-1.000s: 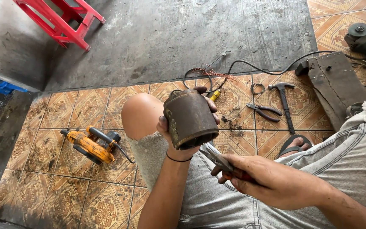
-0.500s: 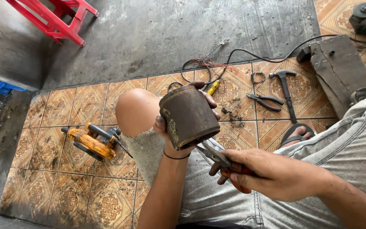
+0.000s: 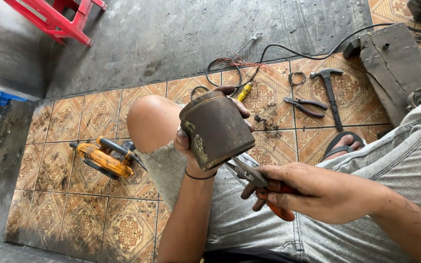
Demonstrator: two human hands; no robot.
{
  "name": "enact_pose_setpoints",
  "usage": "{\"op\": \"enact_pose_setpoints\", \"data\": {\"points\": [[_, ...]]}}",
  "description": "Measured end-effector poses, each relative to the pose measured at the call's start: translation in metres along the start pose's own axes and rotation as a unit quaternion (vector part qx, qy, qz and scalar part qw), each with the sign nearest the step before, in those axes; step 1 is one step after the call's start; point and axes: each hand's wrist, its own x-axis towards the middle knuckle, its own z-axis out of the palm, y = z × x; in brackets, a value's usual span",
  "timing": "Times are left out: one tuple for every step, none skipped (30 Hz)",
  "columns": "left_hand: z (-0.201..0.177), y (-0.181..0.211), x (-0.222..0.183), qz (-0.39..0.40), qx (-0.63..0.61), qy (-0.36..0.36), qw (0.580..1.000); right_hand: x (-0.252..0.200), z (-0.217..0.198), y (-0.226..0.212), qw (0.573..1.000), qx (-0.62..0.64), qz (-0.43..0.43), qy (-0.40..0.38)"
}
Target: Dismantling an electric motor stator to extract copper wire using hand tools like pliers, a hammer, and a screwdriver.
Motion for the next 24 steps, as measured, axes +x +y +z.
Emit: {"op": "enact_pose_setpoints", "data": {"points": [[0.002, 0.0, -0.001, 0.001, 0.0, 0.0, 1.0, 0.0, 0.0, 0.001, 1.0, -0.001, 0.0, 0.0], [0.005, 0.001, -0.001, -0.004, 0.002, 0.008, 1.0, 0.0, 0.0, 0.002, 1.0, 0.008, -0.001, -0.007], [0.007, 0.001, -0.001, -0.009, 0.004, 0.016, 1.0, 0.0, -0.001, 0.003, 1.0, 0.016, -0.003, -0.013], [0.007, 0.001, 0.0, -0.009, 0.004, 0.015, 1.0, 0.0, -0.002, 0.003, 1.0, 0.015, -0.003, -0.012], [0.007, 0.001, 0.0, -0.01, 0.007, 0.014, 1.0, 0.0, -0.002, 0.002, 1.0, 0.021, 0.0, -0.015], [0.007, 0.001, 0.0, -0.011, 0.01, 0.013, 1.0, 0.0, -0.003, 0.002, 0.999, 0.026, 0.004, -0.018], [0.008, 0.001, 0.0, -0.011, 0.011, 0.012, 1.0, 0.0, -0.003, 0.001, 1.0, 0.026, 0.003, -0.018], [0.008, 0.002, 0.0, -0.014, 0.012, 0.012, 1.0, 0.0, -0.002, 0.001, 0.999, 0.027, 0.002, -0.016], [0.008, 0.002, 0.0, -0.016, 0.013, 0.013, 1.0, 0.0, -0.002, 0.001, 0.999, 0.028, 0.001, -0.015], [0.009, 0.001, 0.001, -0.015, 0.013, 0.012, 1.0, -0.001, -0.003, 0.0, 1.0, 0.028, 0.001, -0.015], [0.01, 0.001, 0.002, -0.017, 0.021, 0.009, 1.0, -0.001, -0.003, -0.001, 1.0, 0.026, 0.014, -0.01], [0.011, 0.0, 0.003, -0.019, 0.029, 0.006, 0.999, -0.001, -0.003, -0.002, 0.999, 0.023, 0.028, -0.004], [0.011, 0.0, 0.002, -0.02, 0.029, 0.006, 0.999, -0.002, -0.003, -0.001, 0.999, 0.024, 0.028, -0.003], [0.012, 0.0, 0.002, -0.016, 0.052, 0.008, 0.998, -0.002, -0.003, 0.0, 0.999, 0.023, 0.048, -0.002], [0.013, 0.001, 0.002, -0.013, 0.075, 0.011, 0.997, -0.003, -0.003, 0.001, 0.997, 0.023, 0.068, -0.001], [0.012, 0.001, 0.002, -0.014, 0.075, 0.01, 0.997, -0.003, -0.003, -0.002, 0.998, 0.023, 0.066, -0.001], [0.01, 0.001, 0.001, -0.016, 0.07, 0.005, 0.997, -0.003, -0.003, -0.004, 0.997, 0.003, 0.077, 0.005], [0.009, 0.001, 0.0, -0.019, 0.064, 0.001, 0.998, -0.004, -0.002, -0.006, 0.996, -0.017, 0.087, 0.01], [0.011, 0.0, 0.001, -0.02, 0.066, 0.0, 0.998, -0.006, -0.001, -0.004, 0.996, -0.016, 0.085, 0.011], [0.013, 0.0, 0.001, -0.018, 0.044, 0.008, 0.999, -0.009, 0.0, -0.002, 0.996, -0.016, 0.077, 0.032], [0.014, 0.0, 0.002, -0.015, 0.023, 0.016, 0.999, -0.011, 0.002, 0.0, 0.996, -0.016, 0.068, 0.052], [0.013, 0.002, 0.001, -0.016, 0.025, 0.016, 0.999, -0.011, 0.001, -0.002, 0.996, -0.016, 0.066, 0.052], [0.012, 0.002, 0.001, -0.02, -0.024, 0.017, 0.999, -0.012, 0.0, -0.003, 0.996, -0.016, 0.068, 0.055], [0.011, 0.002, 0.001, -0.023, -0.073, 0.018, 0.997, -0.012, 0.0, -0.004, 0.996, -0.016, 0.07, 0.059]]}}
